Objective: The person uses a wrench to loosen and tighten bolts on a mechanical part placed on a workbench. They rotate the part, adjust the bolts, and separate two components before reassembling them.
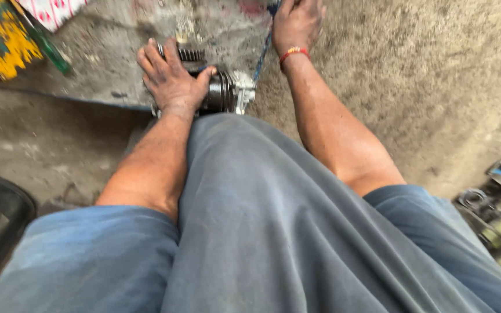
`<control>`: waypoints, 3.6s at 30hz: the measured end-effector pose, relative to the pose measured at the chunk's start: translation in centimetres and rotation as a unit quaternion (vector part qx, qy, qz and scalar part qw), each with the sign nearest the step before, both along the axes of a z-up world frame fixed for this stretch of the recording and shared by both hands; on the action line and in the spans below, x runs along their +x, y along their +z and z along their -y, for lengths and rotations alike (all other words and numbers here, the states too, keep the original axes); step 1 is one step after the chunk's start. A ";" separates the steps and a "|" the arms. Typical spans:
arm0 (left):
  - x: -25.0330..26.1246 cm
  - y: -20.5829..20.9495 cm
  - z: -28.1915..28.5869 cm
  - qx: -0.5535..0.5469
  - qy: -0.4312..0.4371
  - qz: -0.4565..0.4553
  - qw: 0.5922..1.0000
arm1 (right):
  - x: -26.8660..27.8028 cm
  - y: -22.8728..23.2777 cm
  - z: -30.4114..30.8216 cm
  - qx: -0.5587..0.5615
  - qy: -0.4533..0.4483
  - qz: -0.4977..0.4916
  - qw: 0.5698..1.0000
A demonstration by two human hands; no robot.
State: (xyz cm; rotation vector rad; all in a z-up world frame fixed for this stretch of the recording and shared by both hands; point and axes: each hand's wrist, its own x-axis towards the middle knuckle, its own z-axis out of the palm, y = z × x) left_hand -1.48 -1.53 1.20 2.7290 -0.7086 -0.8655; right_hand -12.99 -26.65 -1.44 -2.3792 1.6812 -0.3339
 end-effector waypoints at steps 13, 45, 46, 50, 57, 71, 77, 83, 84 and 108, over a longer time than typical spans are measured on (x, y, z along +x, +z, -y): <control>1.6 -1.5 -0.4 -0.097 -0.018 0.135 0.986 | 3.2 -6.9 2.4 0.080 -0.035 0.119 0.989; 0.8 -2.4 -1.9 -0.007 -0.017 0.052 0.998 | -22.1 5.1 -24.2 0.649 -0.092 0.399 0.641; 1.0 -2.8 -1.6 0.017 -0.008 0.045 0.999 | -21.9 3.8 -25.4 0.622 -0.104 0.420 0.653; 0.5 -3.2 -1.5 -0.078 -0.181 0.254 0.947 | -21.0 -1.0 -28.3 0.515 -0.180 0.364 0.754; -1.2 2.7 -2.9 0.008 -0.556 0.070 0.828 | -19.0 -3.9 -28.3 0.435 -0.009 0.310 0.845; -1.9 3.2 -0.1 0.031 -0.554 0.048 0.830 | -15.1 -1.9 -28.5 0.333 0.025 0.194 0.923; -1.7 2.9 -0.3 -0.002 -0.552 0.034 0.833 | -15.7 0.6 -27.4 0.384 0.073 0.148 0.909; -1.9 2.8 0.3 0.052 -0.554 0.035 0.830 | -16.7 2.0 -28.6 0.408 0.038 0.144 0.900; -2.0 3.0 0.3 0.037 -0.555 0.033 0.830 | -17.0 2.2 -29.1 0.409 -0.007 0.173 0.896; -0.4 0.2 -0.5 -0.139 -0.479 0.056 0.865 | -14.8 6.2 -23.6 0.422 -0.044 0.008 0.906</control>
